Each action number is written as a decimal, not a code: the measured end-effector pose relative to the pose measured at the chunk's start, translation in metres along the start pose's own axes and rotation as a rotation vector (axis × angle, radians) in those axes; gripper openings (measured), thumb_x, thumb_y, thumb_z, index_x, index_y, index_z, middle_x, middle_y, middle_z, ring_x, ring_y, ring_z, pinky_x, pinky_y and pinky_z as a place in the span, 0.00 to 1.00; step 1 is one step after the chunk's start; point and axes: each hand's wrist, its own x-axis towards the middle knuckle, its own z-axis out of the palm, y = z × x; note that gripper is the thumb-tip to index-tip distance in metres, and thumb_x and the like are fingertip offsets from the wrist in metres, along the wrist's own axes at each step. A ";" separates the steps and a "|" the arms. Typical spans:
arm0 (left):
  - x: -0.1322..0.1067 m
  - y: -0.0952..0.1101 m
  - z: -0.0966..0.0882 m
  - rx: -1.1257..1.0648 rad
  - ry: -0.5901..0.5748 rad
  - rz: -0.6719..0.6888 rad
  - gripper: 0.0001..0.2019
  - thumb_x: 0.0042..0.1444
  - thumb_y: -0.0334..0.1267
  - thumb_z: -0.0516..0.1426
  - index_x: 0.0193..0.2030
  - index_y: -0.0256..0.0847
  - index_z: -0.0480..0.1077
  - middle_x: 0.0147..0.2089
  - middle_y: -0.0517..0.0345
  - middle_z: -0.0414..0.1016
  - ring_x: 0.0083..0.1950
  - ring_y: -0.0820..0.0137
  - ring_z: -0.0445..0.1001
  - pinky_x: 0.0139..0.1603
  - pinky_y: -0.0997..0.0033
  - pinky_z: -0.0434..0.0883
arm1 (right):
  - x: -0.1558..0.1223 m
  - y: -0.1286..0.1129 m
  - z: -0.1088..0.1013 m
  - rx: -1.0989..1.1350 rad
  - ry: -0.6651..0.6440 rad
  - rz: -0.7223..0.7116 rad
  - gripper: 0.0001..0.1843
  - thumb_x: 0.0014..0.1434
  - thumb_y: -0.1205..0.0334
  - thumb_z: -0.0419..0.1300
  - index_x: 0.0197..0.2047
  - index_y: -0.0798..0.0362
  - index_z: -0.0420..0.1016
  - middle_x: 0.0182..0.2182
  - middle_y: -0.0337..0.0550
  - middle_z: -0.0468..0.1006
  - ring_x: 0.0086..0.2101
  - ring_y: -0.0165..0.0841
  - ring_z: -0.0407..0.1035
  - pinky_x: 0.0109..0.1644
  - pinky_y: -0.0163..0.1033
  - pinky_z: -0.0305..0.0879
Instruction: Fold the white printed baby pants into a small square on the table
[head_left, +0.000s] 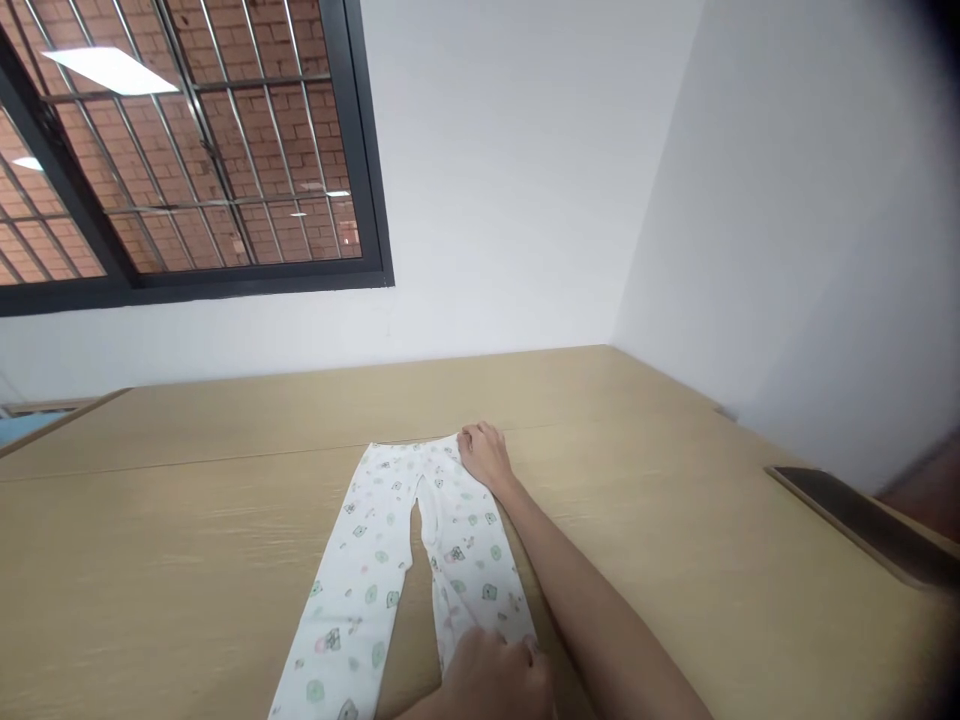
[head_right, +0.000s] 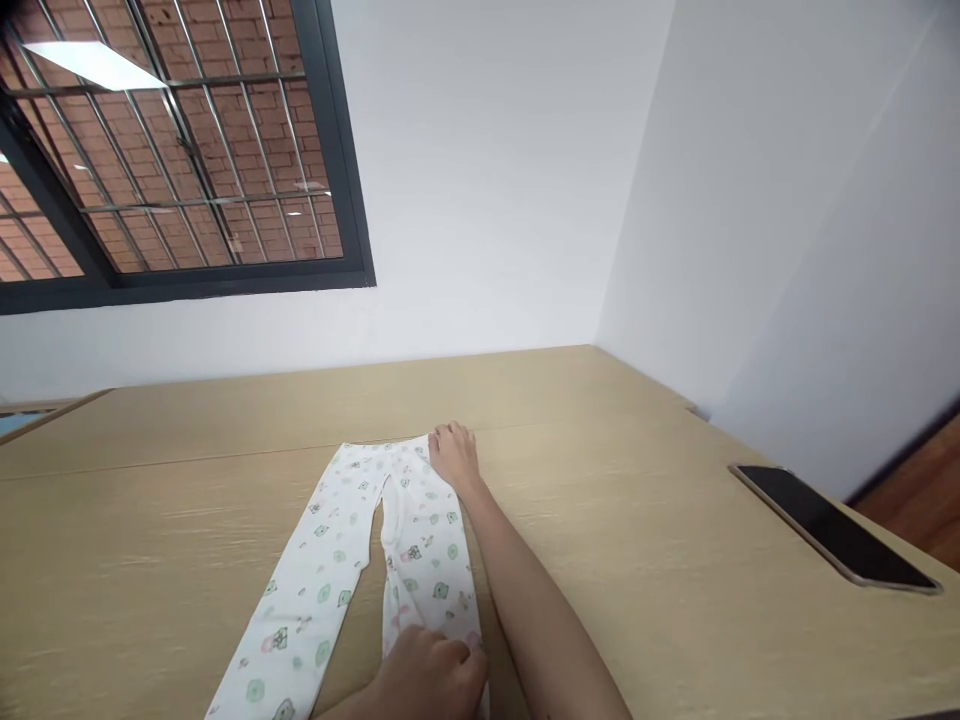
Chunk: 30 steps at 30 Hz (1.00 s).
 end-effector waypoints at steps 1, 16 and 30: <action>0.001 0.000 0.001 0.038 -0.039 -0.016 0.24 0.56 0.60 0.58 0.45 0.43 0.79 0.42 0.33 0.81 0.43 0.42 0.81 0.38 0.45 0.73 | 0.000 0.001 0.000 0.015 -0.004 0.010 0.15 0.69 0.59 0.51 0.44 0.54 0.79 0.44 0.52 0.78 0.48 0.42 0.69 0.55 0.44 0.56; -0.015 0.007 -0.020 0.215 -0.041 -0.087 0.13 0.55 0.43 0.53 0.37 0.42 0.78 0.35 0.41 0.81 0.35 0.50 0.79 0.33 0.54 0.70 | 0.003 0.008 -0.002 0.231 -0.023 0.134 0.10 0.61 0.62 0.60 0.46 0.48 0.80 0.39 0.41 0.83 0.44 0.37 0.74 0.55 0.43 0.58; -0.067 -0.015 -0.020 -0.371 0.270 -0.312 0.20 0.63 0.56 0.50 0.34 0.45 0.73 0.31 0.55 0.78 0.33 0.65 0.73 0.35 0.67 0.68 | 0.004 0.015 0.003 0.564 -0.028 0.140 0.09 0.56 0.64 0.63 0.41 0.51 0.79 0.36 0.42 0.82 0.37 0.34 0.74 0.47 0.40 0.67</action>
